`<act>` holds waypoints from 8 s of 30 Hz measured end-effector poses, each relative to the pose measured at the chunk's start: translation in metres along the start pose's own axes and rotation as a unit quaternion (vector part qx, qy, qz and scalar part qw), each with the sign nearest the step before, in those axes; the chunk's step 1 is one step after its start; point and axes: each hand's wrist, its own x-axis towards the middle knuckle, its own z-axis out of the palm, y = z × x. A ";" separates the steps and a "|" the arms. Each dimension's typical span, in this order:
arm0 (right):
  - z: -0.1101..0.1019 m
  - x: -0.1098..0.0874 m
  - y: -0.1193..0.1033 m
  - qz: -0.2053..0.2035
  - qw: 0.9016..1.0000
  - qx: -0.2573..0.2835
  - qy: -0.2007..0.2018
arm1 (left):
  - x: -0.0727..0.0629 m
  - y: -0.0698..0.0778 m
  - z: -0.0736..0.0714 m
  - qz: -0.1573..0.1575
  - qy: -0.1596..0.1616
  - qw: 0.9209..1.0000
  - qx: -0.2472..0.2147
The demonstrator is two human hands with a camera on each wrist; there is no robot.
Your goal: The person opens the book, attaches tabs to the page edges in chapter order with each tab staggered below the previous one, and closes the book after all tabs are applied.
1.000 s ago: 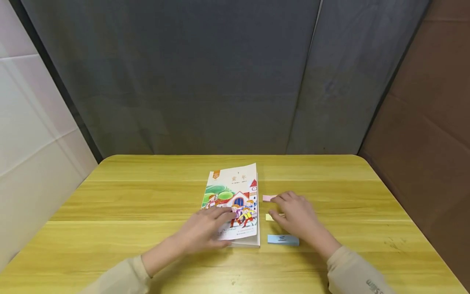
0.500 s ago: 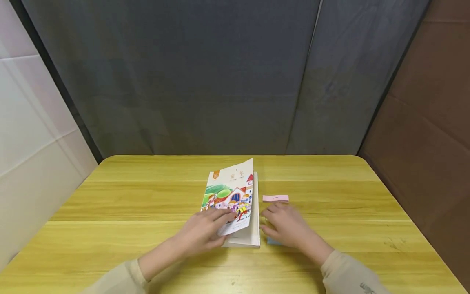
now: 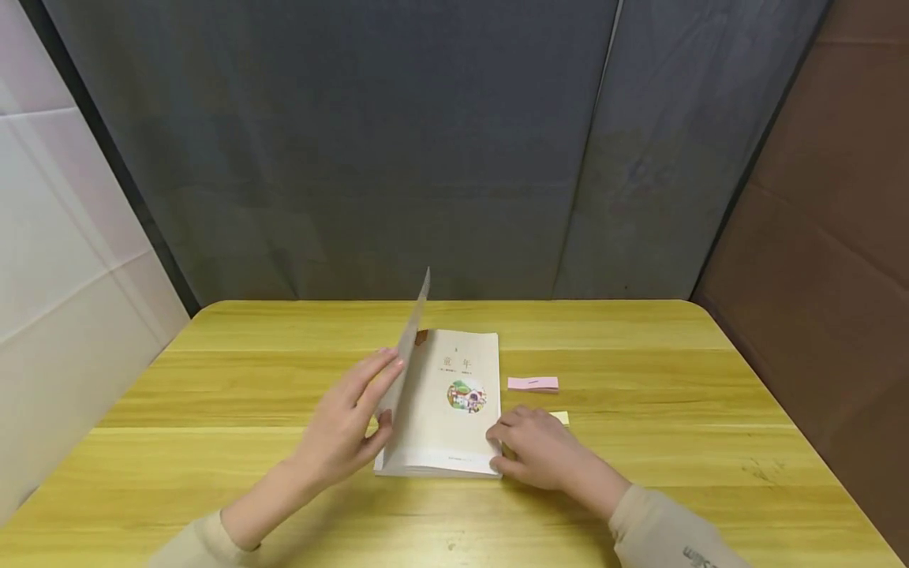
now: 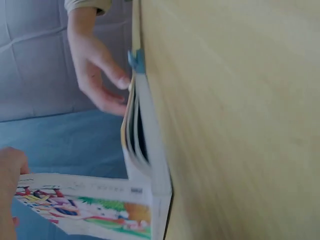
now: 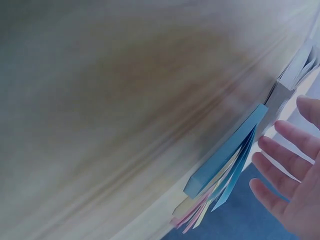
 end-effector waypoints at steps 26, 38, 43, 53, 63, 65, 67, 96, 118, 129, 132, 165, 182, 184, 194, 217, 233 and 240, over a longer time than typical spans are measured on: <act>-0.003 -0.002 0.000 0.013 1.000 0.009 -0.006 | -0.049 -0.023 -0.025 -0.159 -0.202 0.959 0.122; -0.006 0.001 0.002 0.019 0.999 0.017 -0.022 | -0.035 -0.003 0.016 -0.152 -0.255 0.954 0.041; -0.008 0.003 0.002 0.022 0.999 0.028 -0.027 | -0.030 0.002 0.025 -0.144 -0.281 0.948 0.043; -0.009 0.005 0.003 0.021 0.998 0.042 -0.029 | -0.027 0.004 0.030 -0.143 -0.296 0.944 0.034; -0.010 0.004 0.004 0.019 0.998 0.052 -0.033 | -0.029 -0.002 0.029 -0.149 -0.272 0.951 0.014; -0.010 0.004 0.004 0.019 0.998 0.055 -0.035 | -0.029 -0.003 0.029 -0.150 -0.272 0.951 0.012; -0.010 0.003 0.005 0.019 0.998 0.057 -0.035 | -0.030 -0.004 0.028 -0.153 -0.271 0.951 0.009; -0.009 0.002 0.008 0.036 0.996 0.064 -0.046 | -0.036 -0.010 -0.003 -0.051 -0.078 0.996 0.009; -0.007 0.003 0.009 0.026 0.996 0.069 -0.042 | -0.039 -0.025 -0.011 -0.032 -0.115 0.979 0.168; -0.008 0.002 0.008 0.028 0.997 0.065 -0.043 | -0.040 -0.015 0.001 -0.093 -0.214 0.961 0.150; -0.008 0.002 0.008 0.028 0.997 0.064 -0.044 | -0.040 -0.010 0.009 -0.099 -0.240 0.957 0.131; -0.009 0.002 0.007 0.028 0.996 0.069 -0.046 | -0.039 -0.009 0.019 -0.160 -0.305 0.938 0.050; -0.008 0.002 0.008 0.027 0.996 0.071 -0.048 | -0.041 -0.005 0.022 -0.139 -0.277 0.948 0.073; -0.009 0.002 0.008 0.027 0.996 0.073 -0.049 | -0.041 -0.005 0.022 -0.143 -0.275 0.948 0.070; -0.009 0.001 0.008 0.032 0.995 0.073 -0.055 | -0.046 -0.010 0.015 -0.117 -0.232 0.965 0.040; -0.008 0.002 0.008 0.020 0.998 0.051 -0.029 | -0.034 -0.016 -0.003 0.009 -0.119 0.989 0.091; -0.007 0.005 0.011 0.010 0.998 0.052 -0.018 | -0.044 -0.029 -0.007 -0.043 -0.114 0.977 0.173; -0.008 0.005 0.012 0.010 0.998 0.063 -0.019 | -0.048 -0.031 -0.009 -0.072 -0.155 0.964 0.204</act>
